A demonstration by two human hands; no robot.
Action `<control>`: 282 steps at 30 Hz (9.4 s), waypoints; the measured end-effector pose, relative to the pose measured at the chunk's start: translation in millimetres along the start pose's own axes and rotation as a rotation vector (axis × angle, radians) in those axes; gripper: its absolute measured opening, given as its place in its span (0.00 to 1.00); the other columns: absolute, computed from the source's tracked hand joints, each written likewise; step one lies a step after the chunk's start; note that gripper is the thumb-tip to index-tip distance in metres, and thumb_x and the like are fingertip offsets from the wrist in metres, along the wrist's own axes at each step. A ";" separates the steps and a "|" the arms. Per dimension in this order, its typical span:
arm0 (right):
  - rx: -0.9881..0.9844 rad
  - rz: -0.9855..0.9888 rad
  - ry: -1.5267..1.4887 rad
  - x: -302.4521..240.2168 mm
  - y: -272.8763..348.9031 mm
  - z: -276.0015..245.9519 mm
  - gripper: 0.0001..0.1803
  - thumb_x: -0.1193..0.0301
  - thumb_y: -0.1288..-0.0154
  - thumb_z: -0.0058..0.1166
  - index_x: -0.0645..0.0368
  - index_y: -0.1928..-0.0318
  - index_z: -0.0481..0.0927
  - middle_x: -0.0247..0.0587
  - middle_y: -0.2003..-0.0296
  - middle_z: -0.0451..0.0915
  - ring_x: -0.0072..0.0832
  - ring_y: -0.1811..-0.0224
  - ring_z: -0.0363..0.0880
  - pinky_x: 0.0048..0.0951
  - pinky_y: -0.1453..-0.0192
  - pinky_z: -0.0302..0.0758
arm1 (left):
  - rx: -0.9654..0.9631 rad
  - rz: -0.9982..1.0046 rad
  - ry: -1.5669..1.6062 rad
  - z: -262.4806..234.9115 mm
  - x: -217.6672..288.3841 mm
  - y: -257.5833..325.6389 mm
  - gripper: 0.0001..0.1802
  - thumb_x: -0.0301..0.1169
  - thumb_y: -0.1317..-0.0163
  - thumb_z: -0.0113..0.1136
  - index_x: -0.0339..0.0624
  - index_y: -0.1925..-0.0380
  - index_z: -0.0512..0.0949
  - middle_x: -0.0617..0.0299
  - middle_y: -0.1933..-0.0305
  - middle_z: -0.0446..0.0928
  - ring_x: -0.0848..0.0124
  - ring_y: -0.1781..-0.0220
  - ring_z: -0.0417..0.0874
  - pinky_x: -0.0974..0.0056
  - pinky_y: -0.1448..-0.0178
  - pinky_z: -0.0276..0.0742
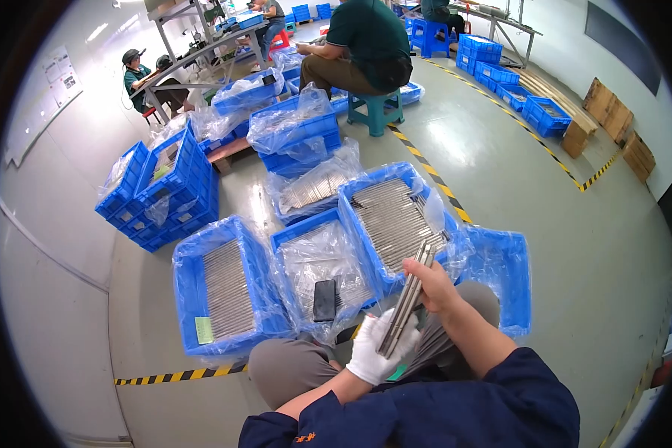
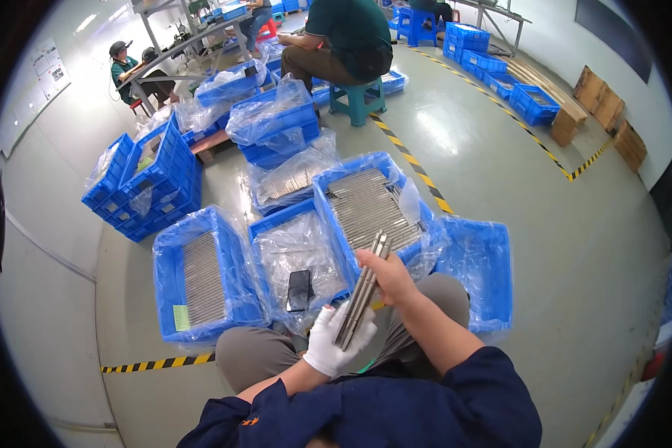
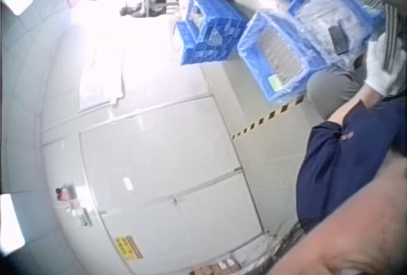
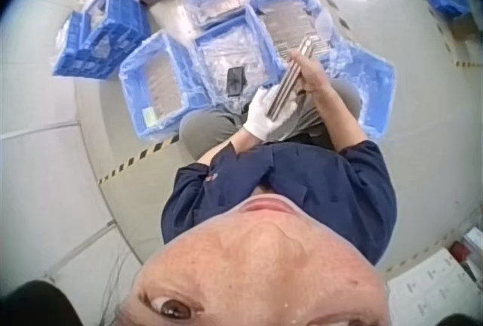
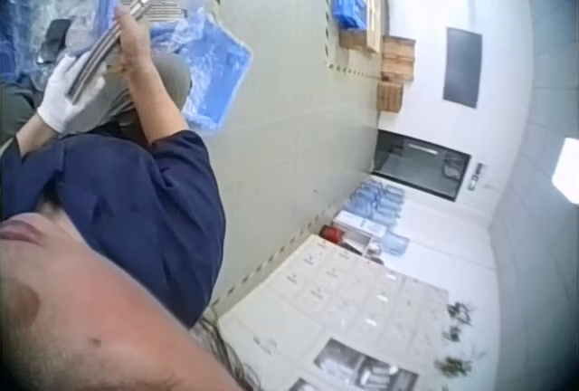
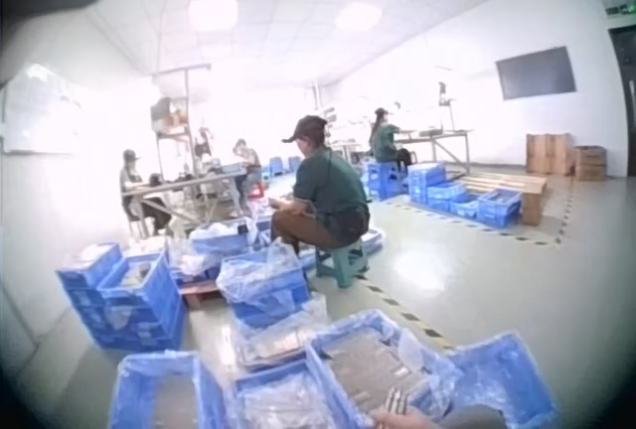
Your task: The recorder is sorting and inspecting metal rods from blue storage crates on a factory floor.
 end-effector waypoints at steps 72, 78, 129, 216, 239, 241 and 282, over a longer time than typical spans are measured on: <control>-0.082 -0.709 0.507 -48.5 -62.9 46.2 0.15 0.79 0.38 0.43 0.65 0.50 0.70 0.43 0.57 0.75 0.26 0.56 0.77 0.19 0.57 0.71 | 0.388 0.175 -1.055 8.7 135.5 -17.3 0.12 0.32 0.46 0.53 0.34 0.65 0.74 0.59 0.75 0.77 0.80 0.85 0.67 0.75 0.81 0.62; -0.209 -0.567 0.563 -47.3 -62.9 46.2 0.17 0.81 0.41 0.46 0.64 0.49 0.70 0.42 0.55 0.75 0.25 0.54 0.75 0.18 0.56 0.71 | 0.406 0.086 -1.051 9.9 142.5 -14.9 0.08 0.31 0.51 0.55 0.37 0.78 0.76 0.63 0.84 0.73 0.80 0.86 0.66 0.74 0.82 0.59; -0.567 0.007 0.416 -60.6 -78.3 19.7 0.18 0.81 0.54 0.58 0.62 0.58 0.74 0.39 0.63 0.77 0.24 0.64 0.77 0.26 0.55 0.75 | 0.214 -0.198 -1.110 12.6 136.0 1.6 0.24 0.40 0.47 0.58 0.34 0.54 0.73 0.63 0.76 0.77 0.83 0.83 0.64 0.77 0.81 0.58; -0.301 -0.167 0.082 -87.0 -95.0 -27.3 0.15 0.83 0.49 0.46 0.59 0.59 0.70 0.42 0.64 0.74 0.30 0.61 0.76 0.31 0.53 0.74 | -0.055 -0.431 -1.202 2.1 104.0 -3.8 0.15 0.44 0.47 0.58 0.42 0.74 0.74 0.68 0.82 0.72 0.81 0.84 0.67 0.73 0.82 0.60; -0.169 -0.555 0.606 -2.6 -53.9 70.8 0.09 0.75 0.48 0.57 0.59 0.78 0.70 0.30 0.77 0.68 0.19 0.77 0.63 0.22 0.72 0.62 | 0.234 0.234 -0.501 -43.5 139.7 -33.3 0.28 0.54 0.39 0.39 0.43 0.49 0.63 0.58 0.47 0.67 0.62 0.50 0.72 0.58 0.51 0.69; -0.154 -0.498 0.236 -1.1 -62.2 59.9 0.08 0.74 0.46 0.55 0.59 0.76 0.69 0.26 0.77 0.66 0.12 0.74 0.61 0.18 0.71 0.60 | 0.468 0.346 -0.351 -51.6 138.1 -39.6 0.26 0.52 0.37 0.35 0.44 0.51 0.66 0.58 0.45 0.67 0.60 0.47 0.70 0.55 0.47 0.67; -0.277 -0.129 0.179 -40.3 -89.1 35.0 0.19 0.77 0.36 0.36 0.65 0.45 0.63 0.42 0.54 0.72 0.29 0.57 0.76 0.29 0.55 0.74 | 0.362 0.122 -1.081 4.5 145.5 -5.9 0.11 0.35 0.46 0.52 0.37 0.74 0.73 0.59 0.77 0.77 0.80 0.86 0.67 0.75 0.82 0.62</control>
Point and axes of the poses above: each hand's wrist, its own y-axis away from the middle knuckle, its own z-axis out of the palm, x = y × z, the point moved 4 cm from there along -y, towards the middle knuckle
